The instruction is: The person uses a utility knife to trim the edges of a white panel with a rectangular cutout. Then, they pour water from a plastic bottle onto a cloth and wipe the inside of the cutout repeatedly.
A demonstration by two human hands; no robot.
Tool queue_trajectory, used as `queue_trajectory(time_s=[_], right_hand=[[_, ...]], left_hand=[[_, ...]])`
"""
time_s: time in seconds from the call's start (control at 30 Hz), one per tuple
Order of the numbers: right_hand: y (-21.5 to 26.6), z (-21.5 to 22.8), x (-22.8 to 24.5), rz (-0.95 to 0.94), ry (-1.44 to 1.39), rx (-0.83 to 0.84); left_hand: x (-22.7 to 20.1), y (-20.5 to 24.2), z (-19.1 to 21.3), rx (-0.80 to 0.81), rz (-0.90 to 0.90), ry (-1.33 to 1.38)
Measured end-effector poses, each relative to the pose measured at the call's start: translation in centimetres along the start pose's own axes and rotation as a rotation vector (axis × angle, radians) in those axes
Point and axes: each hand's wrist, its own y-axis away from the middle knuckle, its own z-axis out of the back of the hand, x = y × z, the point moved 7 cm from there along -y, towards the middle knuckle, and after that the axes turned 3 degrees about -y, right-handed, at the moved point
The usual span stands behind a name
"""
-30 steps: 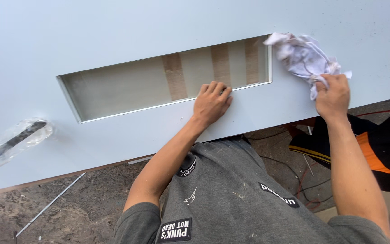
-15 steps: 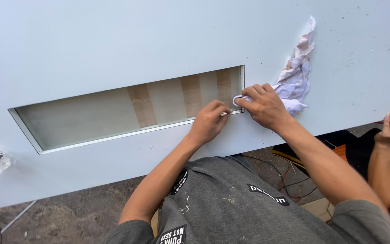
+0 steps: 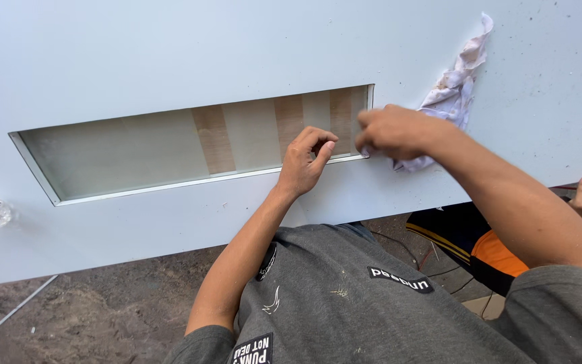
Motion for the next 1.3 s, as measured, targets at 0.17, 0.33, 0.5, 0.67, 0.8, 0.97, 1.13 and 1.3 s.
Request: queue_trajectory(time_s=[0.17,0.33,0.5,0.67,0.8,0.97,1.13,1.3], right_hand=[[0.4,-1.0,-1.7,-0.051,-0.114,-0.341],[0.1,-5.2,-0.3,-0.088,0.325,-0.25],[-1.1,-2.5,0.2,-0.028,0.294,-0.062],[-1.6,-2.0,-1.6,-0.043,0.108,0.05],[-0.7,-2.3,-0.8,-0.11,0.115,-0.175],[-0.2,-3.2,0.6,-0.123,0.221,-0.186],[-0.8,-0.9,0.9,-0.032,0.287,0.009],[0.3,-1.6,-4.2,-0.039,-0.157,-0.297]], left_hand=[[0.0,-0.5,-0.3,0.035,0.011,0.023],[0.6,-0.7,-0.7,0.055,0.02,0.044],[0.6,-0.6,-0.5,0.064,0.037,0.072],[1.1,-0.6,-0.3,0.066,0.05,0.109],[1.1,-1.1,-0.3,0.083,0.085,0.129],[1.0,-1.1,-0.2,0.105,0.103,0.136],[1.7,-1.0,-0.1,0.104,0.113,0.165],[1.0,-1.6,0.3,0.111,0.116,0.193]])
